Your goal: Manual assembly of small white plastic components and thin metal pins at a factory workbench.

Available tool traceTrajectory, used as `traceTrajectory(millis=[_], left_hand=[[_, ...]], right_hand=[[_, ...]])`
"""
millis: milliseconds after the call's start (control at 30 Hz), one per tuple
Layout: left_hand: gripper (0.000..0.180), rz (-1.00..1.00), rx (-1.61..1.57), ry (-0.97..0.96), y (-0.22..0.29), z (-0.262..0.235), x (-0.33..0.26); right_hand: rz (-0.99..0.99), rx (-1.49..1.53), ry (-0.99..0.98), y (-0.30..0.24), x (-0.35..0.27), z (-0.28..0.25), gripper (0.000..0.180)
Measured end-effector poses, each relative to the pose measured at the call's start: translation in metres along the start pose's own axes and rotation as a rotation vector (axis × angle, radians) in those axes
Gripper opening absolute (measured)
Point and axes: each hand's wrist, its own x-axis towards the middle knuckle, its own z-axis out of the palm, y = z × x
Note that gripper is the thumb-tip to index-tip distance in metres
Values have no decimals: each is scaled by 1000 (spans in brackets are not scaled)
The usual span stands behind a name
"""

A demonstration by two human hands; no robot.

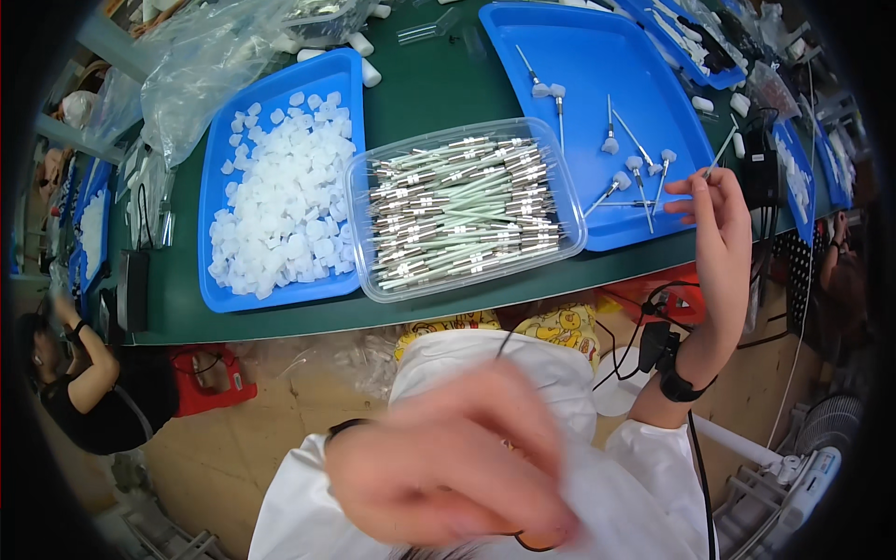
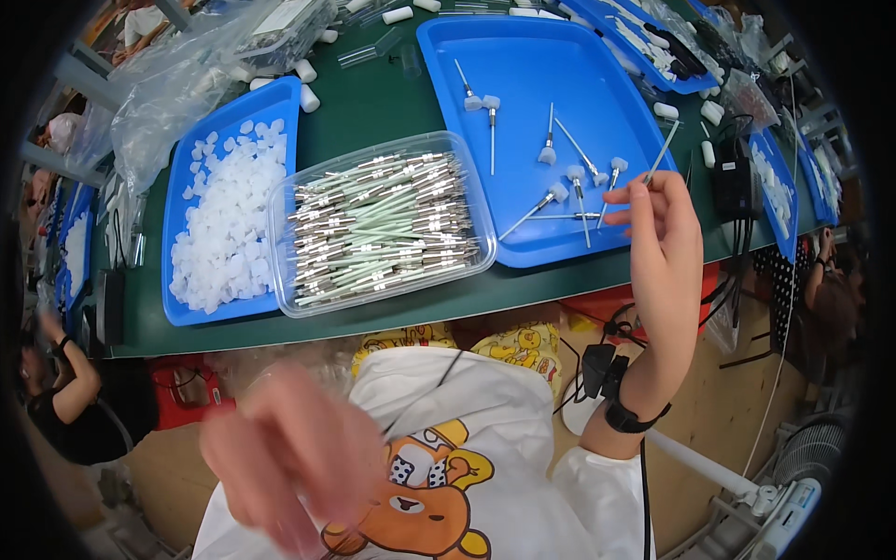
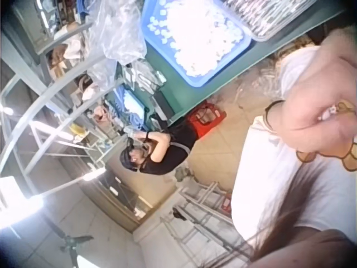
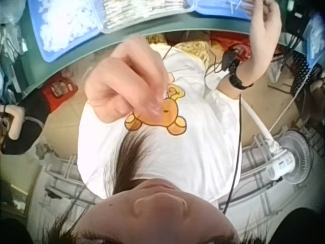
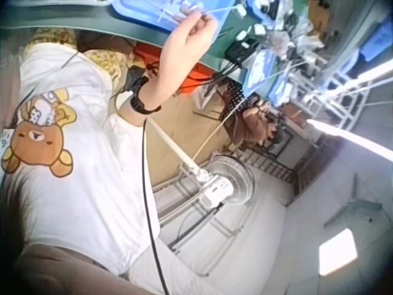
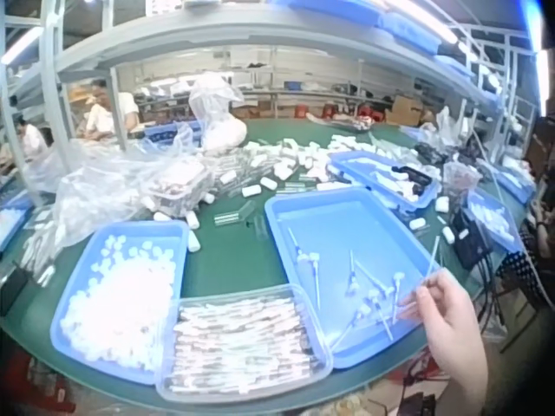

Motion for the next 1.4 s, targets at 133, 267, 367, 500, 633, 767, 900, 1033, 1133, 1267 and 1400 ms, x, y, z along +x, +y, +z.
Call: traceTrajectory(millis=[133,267,367,500,633,767,900,1033,1133,1267,1400], left_hand=[[25,-197,-507,-341,-20,44,33],[22,-531,-845,-415,-23,70,33],[20,-685,-985,-417,-21,81,32],[18,-798,-1040,-373,-15,88,30],[16,-779,-876,-251,-1,82,28],[17,-476,-343,-77,13,71,28],[25,48,452,218,10,73,26],[29,205,686,460,8,87,20],[31,251,609,166,4,70,7],[31,247,609,-28,-2,56,-2],[25,300,625,-118,-11,40,7]], right_hand=[[27,-29,-111,13,7,2,16],[6,-137,-209,21,11,8,17],[3,-239,-188,16,12,10,15],[-31,-363,-118,13,11,14,13],[-128,-605,-82,8,9,19,13],[-198,-666,-91,11,11,21,13],[-194,-679,-70,12,14,22,12],[-141,-668,-30,11,15,21,12],[-109,-659,-34,11,18,16,13],[-39,-596,32,2,20,9,13],[-116,-479,173,9,23,0,13]])
